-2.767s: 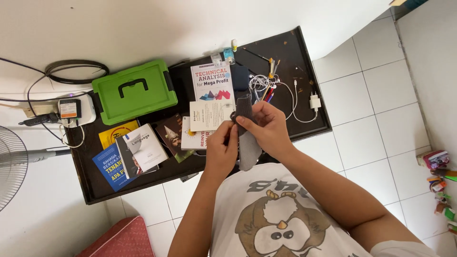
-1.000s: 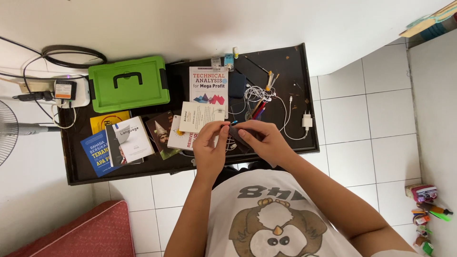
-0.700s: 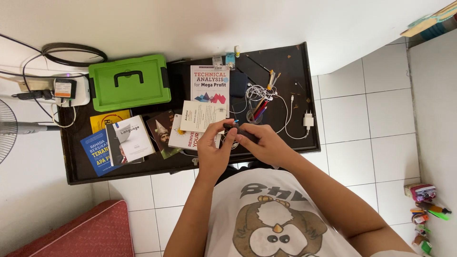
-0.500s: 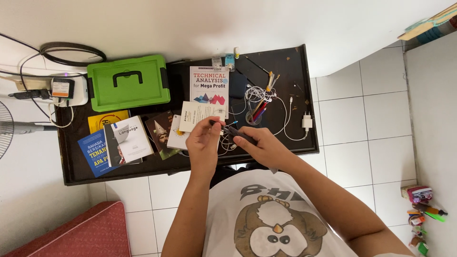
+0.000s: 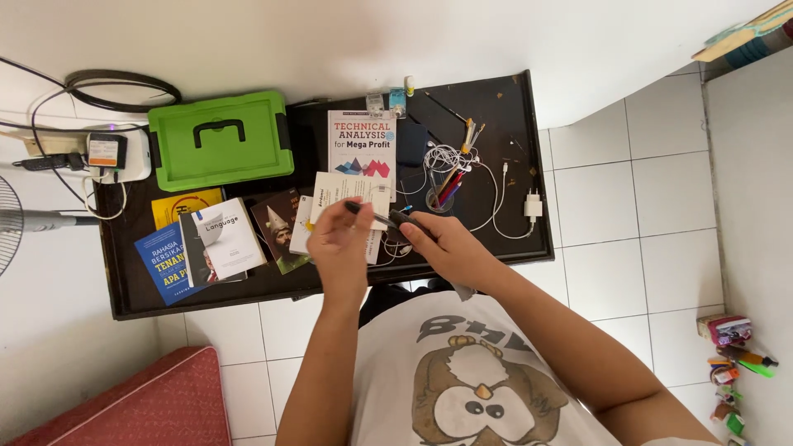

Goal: The person wipes a small plastic cup with a gray cloth, then wipes several pens and a small yellow object on a cluttered desk. The person places the cleaned items into the cup and leaves them on the desk.

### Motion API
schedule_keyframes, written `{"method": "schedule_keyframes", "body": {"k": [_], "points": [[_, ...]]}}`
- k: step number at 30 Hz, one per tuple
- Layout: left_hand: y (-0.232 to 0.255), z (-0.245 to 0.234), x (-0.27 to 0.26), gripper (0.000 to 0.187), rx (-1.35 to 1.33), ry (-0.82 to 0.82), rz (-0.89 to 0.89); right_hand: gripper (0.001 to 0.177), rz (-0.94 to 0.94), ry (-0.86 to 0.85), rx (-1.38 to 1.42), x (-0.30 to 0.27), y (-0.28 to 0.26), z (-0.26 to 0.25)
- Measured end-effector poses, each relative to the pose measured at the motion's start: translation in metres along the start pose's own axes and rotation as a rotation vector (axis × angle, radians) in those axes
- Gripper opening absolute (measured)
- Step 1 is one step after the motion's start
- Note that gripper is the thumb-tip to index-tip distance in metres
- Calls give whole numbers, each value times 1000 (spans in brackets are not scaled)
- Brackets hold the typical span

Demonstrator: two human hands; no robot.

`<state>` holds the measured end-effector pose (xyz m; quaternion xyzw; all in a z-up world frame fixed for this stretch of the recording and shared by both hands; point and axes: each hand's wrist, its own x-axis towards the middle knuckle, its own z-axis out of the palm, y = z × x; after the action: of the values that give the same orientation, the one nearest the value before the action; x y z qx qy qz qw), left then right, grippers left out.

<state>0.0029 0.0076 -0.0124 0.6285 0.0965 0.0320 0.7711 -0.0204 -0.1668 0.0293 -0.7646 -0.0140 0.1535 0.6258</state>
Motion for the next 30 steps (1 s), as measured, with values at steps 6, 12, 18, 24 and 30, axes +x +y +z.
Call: {"method": "schedule_keyframes", "body": {"k": [6,12,18,24,30], "points": [[-18,-16,12,20,-80,153,19,35,-28,35,33,0,2,7],[-10,22,-13,14,7,-108,-3,29,-64,53,48,4,4,11],[-15,19,-1,11,56,-48,54,23,-40,123,40,-7,24,-11],[-28,20,5,13,-65,105,-42,21,11,553,238,-5,94,-57],[-78,41,-1,12,243,-142,38,21,152,735,355,-30,109,-115]]}}
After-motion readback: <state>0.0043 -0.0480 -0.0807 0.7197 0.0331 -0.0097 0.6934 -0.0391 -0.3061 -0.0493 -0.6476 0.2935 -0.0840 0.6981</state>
